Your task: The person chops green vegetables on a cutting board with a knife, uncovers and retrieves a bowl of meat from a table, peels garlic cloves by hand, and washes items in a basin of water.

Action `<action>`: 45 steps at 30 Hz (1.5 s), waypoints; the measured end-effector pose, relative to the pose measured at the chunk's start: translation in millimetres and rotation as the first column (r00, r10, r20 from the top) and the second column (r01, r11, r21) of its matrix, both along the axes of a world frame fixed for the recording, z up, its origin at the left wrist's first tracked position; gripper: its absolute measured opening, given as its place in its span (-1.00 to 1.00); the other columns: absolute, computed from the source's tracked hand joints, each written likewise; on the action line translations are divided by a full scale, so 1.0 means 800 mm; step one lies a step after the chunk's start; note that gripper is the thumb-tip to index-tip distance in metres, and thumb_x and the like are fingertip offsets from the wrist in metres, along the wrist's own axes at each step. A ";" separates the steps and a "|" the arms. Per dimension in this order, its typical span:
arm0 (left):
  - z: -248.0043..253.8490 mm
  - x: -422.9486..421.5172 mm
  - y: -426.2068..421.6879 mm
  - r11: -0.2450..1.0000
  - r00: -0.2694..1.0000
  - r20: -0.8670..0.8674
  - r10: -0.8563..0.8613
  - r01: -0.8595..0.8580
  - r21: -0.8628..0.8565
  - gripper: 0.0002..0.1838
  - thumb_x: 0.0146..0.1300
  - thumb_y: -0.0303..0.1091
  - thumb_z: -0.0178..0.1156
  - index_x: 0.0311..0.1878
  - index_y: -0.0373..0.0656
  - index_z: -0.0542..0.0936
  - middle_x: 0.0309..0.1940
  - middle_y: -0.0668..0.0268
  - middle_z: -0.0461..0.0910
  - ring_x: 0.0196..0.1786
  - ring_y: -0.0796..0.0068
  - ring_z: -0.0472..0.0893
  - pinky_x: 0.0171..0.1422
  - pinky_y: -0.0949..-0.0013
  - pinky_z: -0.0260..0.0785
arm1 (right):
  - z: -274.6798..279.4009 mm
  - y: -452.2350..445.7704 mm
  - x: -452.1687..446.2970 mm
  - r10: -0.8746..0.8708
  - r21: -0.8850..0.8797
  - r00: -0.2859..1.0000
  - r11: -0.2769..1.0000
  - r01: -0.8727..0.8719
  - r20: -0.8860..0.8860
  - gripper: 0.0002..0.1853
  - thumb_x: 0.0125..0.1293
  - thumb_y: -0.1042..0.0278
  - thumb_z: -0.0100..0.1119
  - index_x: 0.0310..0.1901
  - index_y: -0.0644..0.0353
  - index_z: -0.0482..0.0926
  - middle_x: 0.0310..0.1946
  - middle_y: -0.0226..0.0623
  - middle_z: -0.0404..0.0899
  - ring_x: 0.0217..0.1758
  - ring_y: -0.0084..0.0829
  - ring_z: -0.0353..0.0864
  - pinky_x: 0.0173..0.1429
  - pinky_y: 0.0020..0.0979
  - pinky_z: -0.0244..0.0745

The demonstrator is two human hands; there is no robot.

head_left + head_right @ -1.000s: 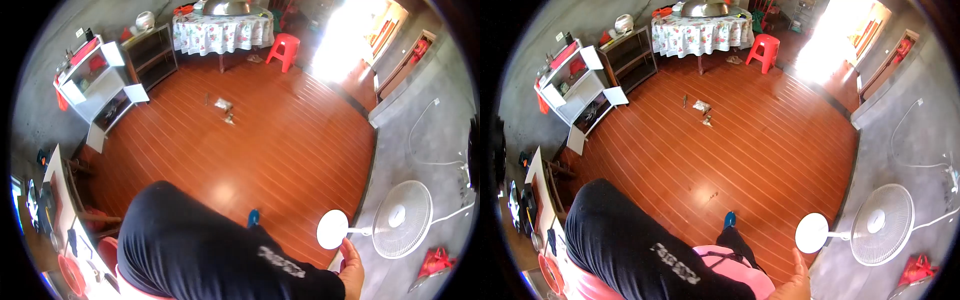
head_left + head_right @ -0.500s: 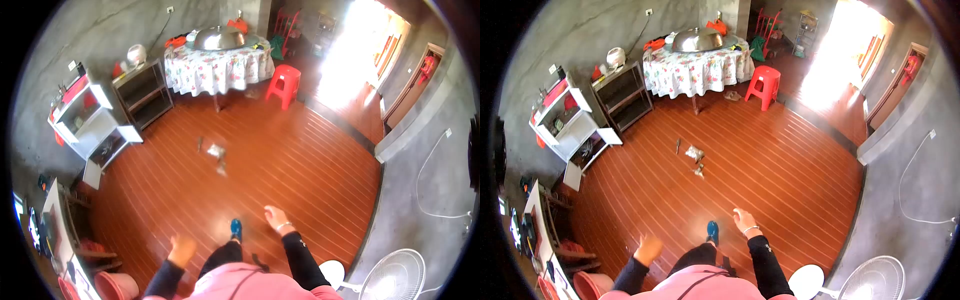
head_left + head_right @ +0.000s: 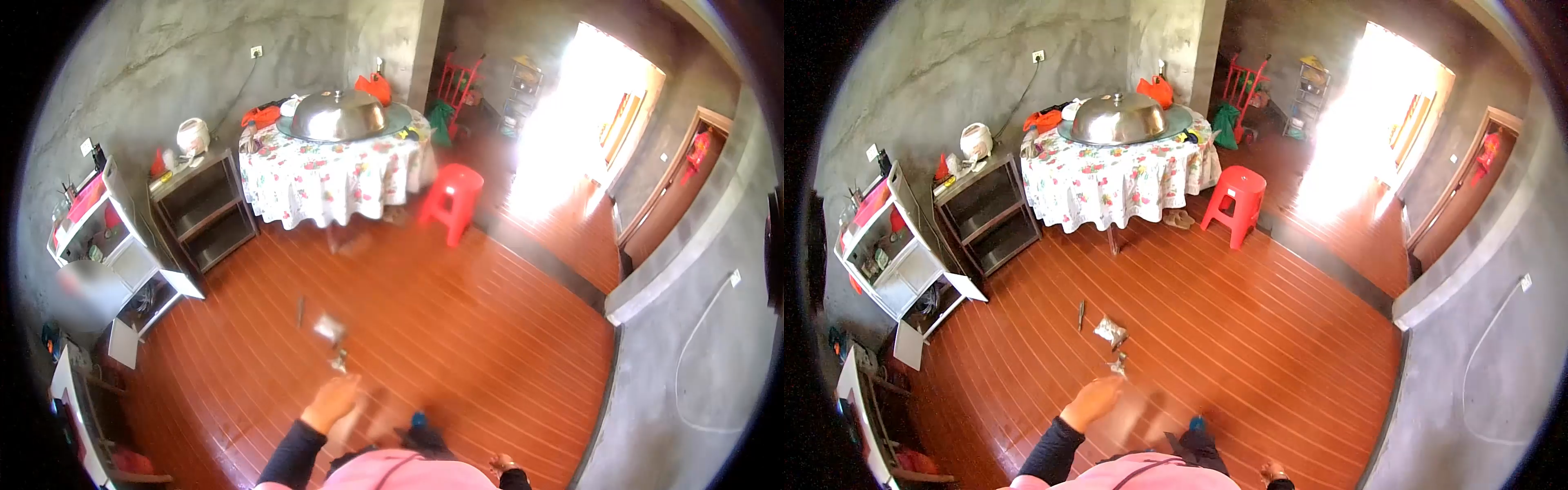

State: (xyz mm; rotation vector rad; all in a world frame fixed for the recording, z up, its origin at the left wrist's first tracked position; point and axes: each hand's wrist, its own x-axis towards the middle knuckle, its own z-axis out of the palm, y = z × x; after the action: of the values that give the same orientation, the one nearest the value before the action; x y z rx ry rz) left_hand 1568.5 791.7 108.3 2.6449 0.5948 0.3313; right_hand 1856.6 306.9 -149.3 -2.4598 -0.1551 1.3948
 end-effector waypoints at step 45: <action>-0.154 0.372 0.810 0.922 0.915 -0.182 0.360 -0.379 -0.080 -0.70 -0.02 -0.30 0.07 -0.20 -0.21 0.49 -0.37 0.02 0.53 -0.26 0.08 0.52 -0.20 0.14 0.35 | 0.432 1.632 0.527 0.232 0.626 0.623 0.069 -0.776 0.747 -0.86 0.11 0.38 0.05 -0.30 0.18 0.53 -0.54 -0.15 0.55 -0.49 -0.28 0.57 -0.38 -0.40 0.44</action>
State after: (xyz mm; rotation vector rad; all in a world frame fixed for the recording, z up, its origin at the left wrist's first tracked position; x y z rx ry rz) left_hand 1866.3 1439.7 -15.0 2.4535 1.1415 0.1793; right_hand 2278.5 1612.3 196.1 -1.5102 -1.6783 0.4004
